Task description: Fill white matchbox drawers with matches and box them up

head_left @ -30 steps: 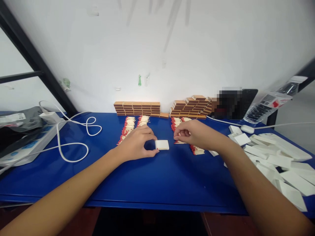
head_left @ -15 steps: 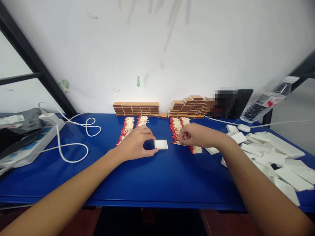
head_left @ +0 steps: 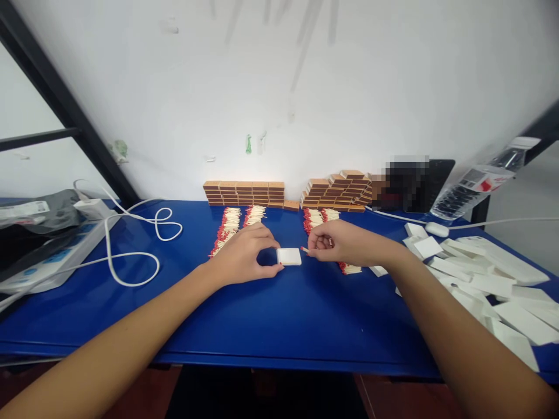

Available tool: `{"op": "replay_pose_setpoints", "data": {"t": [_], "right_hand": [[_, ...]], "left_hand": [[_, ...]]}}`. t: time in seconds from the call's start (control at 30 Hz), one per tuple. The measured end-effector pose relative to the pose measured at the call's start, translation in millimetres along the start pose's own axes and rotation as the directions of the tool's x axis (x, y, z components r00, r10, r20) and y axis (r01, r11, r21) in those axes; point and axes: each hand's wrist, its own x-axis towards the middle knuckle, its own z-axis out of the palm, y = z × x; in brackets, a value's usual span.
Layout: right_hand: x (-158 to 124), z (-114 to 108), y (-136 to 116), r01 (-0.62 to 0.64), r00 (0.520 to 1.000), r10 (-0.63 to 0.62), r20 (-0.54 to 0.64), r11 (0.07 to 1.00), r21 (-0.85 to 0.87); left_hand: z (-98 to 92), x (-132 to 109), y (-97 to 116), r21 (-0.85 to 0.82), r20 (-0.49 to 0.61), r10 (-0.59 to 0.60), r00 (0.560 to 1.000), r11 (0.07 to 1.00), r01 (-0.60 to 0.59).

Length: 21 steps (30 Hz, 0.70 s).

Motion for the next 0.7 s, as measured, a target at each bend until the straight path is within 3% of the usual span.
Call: {"op": "replay_pose_setpoints", "data": {"t": [0.1,0.2,0.33,0.53,0.7], "right_hand": [[5.0,14.4,-8.5,0.093,0.994,-0.091,-0.067,0.995,0.029],[10.7,28.7,-13.8,0.159,0.977,-0.164,-0.137,0.986,-0.052],[14.7,39.0,-15.4,0.180,0.971,-0.206,-0.120,0.963,-0.201],[13.5,41.1,-17.7,0.157,0.967,-0.216,-0.136,0.924,-0.349],[8.3,25.1,-16.9,0.152,0.965,-0.204,-0.166,0.947,-0.284]], "left_hand": [[0.5,0.3,0.4,0.004,-0.022,0.018,1.000,1.000,-0.018],[1.0,0.3,0.7,0.005,-0.052,0.048,0.998,0.999,-0.047],[1.2,0.2,0.9,0.005,-0.078,0.078,0.994,0.997,-0.078],[-0.5,0.7,0.6,0.016,-0.069,0.071,0.995,0.997,-0.070],[-0.8,0.6,0.0,0.008,-0.042,0.042,0.998,0.999,-0.042]]}}
